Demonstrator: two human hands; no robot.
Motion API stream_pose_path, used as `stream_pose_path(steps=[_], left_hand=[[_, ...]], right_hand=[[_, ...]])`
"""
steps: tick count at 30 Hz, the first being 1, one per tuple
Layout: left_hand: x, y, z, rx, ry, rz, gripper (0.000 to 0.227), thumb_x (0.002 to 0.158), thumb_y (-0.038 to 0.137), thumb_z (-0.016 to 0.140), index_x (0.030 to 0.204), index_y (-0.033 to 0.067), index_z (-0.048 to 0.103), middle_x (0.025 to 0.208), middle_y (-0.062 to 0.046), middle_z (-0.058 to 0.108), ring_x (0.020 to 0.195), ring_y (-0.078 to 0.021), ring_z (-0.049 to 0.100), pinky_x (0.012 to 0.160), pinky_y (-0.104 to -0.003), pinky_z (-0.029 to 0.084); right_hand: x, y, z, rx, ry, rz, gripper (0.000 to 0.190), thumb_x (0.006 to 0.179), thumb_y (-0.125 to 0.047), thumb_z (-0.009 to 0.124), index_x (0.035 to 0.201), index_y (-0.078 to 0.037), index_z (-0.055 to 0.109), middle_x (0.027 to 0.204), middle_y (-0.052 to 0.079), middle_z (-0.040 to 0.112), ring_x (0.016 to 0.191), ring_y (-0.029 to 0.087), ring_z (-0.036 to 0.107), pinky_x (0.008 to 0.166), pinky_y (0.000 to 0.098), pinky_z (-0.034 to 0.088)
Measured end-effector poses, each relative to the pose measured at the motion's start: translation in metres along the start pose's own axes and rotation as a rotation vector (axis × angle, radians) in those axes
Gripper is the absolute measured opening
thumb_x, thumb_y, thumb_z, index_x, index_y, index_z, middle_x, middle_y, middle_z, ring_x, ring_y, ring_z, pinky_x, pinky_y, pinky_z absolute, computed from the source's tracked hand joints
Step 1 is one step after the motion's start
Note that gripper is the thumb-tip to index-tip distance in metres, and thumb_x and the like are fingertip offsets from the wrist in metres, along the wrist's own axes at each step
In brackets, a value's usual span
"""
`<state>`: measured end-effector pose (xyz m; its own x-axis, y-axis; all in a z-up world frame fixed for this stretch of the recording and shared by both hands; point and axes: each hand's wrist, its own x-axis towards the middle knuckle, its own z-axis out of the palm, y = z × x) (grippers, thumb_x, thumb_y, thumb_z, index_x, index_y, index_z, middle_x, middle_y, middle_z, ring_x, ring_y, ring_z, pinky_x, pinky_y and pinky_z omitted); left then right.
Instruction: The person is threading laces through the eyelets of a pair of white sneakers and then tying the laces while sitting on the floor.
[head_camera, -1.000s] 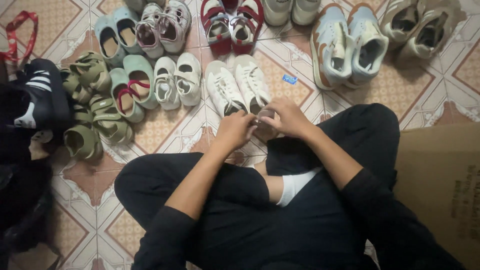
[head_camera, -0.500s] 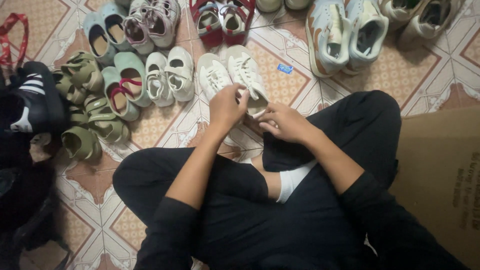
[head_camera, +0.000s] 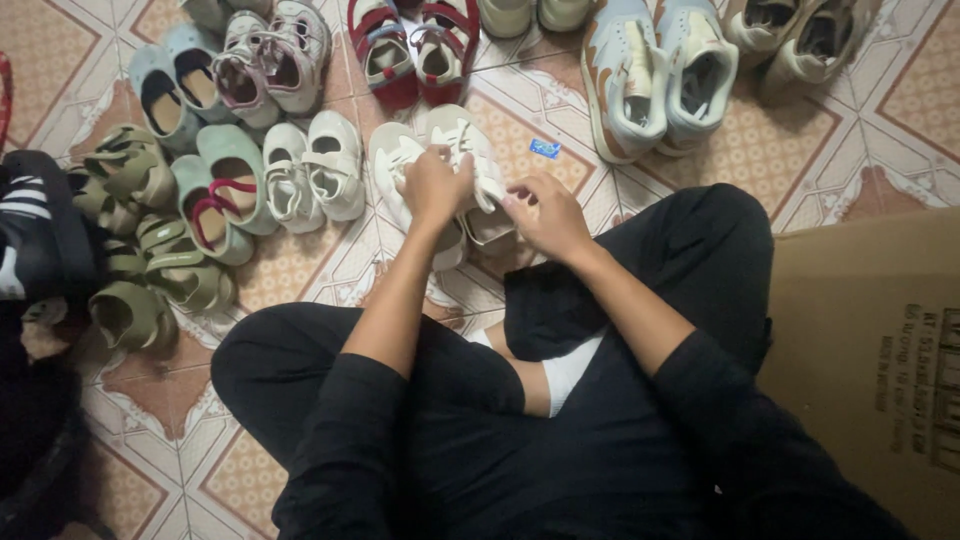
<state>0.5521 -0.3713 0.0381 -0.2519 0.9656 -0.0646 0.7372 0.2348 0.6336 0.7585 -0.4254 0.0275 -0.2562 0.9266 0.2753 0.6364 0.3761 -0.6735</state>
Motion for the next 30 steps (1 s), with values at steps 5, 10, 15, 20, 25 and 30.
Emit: stream_pose_path(steps=[5,10,15,20,25,30], left_hand=[[0.000,-0.004,0.001,-0.111,0.006,-0.079,0.022,0.087,0.037,0.068,0.102,0.0244,0.079,0.086,0.000,0.078,0.100,-0.0333,0.073,0.087,-0.052,0.053],[-0.005,-0.004,-0.001,-0.121,-0.051,-0.099,0.044,0.085,0.039,0.073,0.125,0.0260,0.060,0.090,0.004,0.079,0.110,-0.0313,0.070,0.096,-0.053,0.043],[-0.012,0.008,-0.015,-0.177,0.018,-0.099,0.037,0.089,0.026,0.068,0.124,0.0279,0.057,0.089,0.004,0.078,0.105,-0.0291,0.070,0.097,-0.054,0.038],[0.020,-0.032,-0.040,-0.271,0.273,-0.064,0.033,0.090,0.017,0.069,0.120,0.0294,0.060,0.087,-0.006,0.078,0.095,-0.0321,0.072,0.090,-0.053,0.045],[0.018,-0.059,-0.108,-0.432,0.568,0.145,0.033,0.079,0.005,0.077,0.108,0.0175,0.067,0.084,-0.007,0.068,0.078,-0.0241,0.073,0.072,-0.032,0.057],[-0.002,-0.060,-0.131,-0.257,0.440,0.003,0.026,0.082,0.018,0.079,0.105,0.0271,0.069,0.079,-0.002,0.071,0.070,-0.0184,0.071,0.067,-0.030,0.054]], right_hand=[[0.008,0.008,0.011,-0.047,-0.018,0.016,0.021,0.092,-0.036,0.077,0.104,-0.019,0.075,0.094,0.002,0.067,0.088,0.023,0.069,0.081,0.0380,0.057],[0.009,0.003,0.007,0.053,-0.028,0.013,0.012,0.089,-0.026,0.080,0.091,-0.016,0.075,0.081,0.004,0.068,0.078,0.025,0.070,0.077,0.0387,0.055],[0.007,0.000,0.000,0.073,-0.001,0.048,0.008,0.089,-0.023,0.079,0.090,-0.017,0.074,0.079,0.003,0.069,0.078,0.024,0.071,0.078,0.0377,0.056],[0.012,0.015,-0.027,0.142,0.088,0.070,0.007,0.087,-0.014,0.079,0.091,-0.010,0.075,0.081,0.013,0.070,0.080,0.033,0.072,0.078,0.0418,0.056],[0.010,0.022,-0.091,0.097,0.297,0.115,0.006,0.096,-0.015,0.080,0.094,-0.010,0.076,0.081,0.009,0.071,0.079,0.028,0.072,0.074,0.0347,0.057],[0.004,0.066,-0.106,-0.032,0.305,0.158,0.010,0.099,-0.024,0.081,0.098,-0.016,0.076,0.088,0.007,0.071,0.086,0.028,0.072,0.076,0.0347,0.055]])
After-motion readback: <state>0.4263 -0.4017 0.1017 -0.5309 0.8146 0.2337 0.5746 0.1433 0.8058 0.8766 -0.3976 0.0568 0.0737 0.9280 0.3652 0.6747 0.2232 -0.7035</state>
